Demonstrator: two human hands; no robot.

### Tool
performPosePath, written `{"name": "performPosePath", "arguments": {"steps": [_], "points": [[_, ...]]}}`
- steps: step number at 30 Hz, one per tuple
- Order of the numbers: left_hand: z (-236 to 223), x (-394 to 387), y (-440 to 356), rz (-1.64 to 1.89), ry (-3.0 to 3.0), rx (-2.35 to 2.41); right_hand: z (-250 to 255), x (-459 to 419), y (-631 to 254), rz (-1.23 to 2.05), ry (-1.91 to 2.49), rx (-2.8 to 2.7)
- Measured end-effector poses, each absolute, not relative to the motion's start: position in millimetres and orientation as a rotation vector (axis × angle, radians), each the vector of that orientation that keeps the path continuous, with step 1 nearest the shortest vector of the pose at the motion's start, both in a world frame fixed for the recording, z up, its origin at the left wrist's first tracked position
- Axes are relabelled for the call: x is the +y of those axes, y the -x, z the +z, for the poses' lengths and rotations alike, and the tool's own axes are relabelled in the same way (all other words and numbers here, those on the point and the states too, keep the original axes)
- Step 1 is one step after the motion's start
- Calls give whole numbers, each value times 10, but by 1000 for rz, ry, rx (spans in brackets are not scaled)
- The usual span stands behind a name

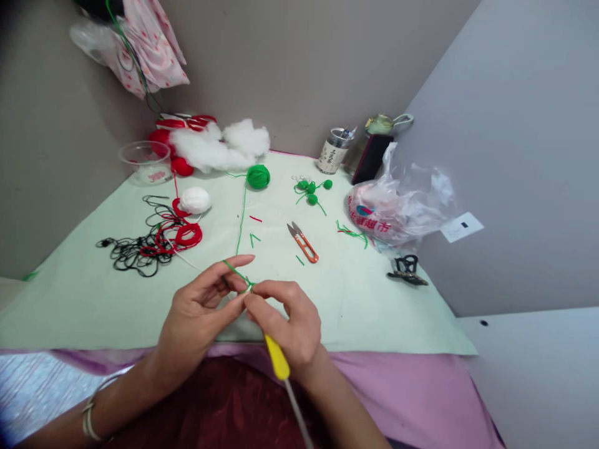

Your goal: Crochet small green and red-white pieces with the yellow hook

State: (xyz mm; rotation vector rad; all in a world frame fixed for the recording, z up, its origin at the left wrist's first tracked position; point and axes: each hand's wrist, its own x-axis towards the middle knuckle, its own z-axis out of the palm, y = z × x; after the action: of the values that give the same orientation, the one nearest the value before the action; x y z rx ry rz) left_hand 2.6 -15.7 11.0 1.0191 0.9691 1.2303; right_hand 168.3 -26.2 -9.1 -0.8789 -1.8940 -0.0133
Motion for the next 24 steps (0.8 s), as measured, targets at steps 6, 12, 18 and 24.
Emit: {"name": "performPosePath", "arguments": {"steps": [6, 12, 18, 24], "points": [[117, -60, 32, 946, -585, 705, -123, -297, -1666, 16, 877, -1806], [80, -53, 62, 1017, -768, 750, 46, -211, -1654, 651, 821, -1409], [36, -97, -5, 1093, -819, 728, -17, -223, -1592, 540, 909, -1508], [68, -57, -45, 977, -491, 626, -97, -282, -1633, 161, 967, -1720]]}}
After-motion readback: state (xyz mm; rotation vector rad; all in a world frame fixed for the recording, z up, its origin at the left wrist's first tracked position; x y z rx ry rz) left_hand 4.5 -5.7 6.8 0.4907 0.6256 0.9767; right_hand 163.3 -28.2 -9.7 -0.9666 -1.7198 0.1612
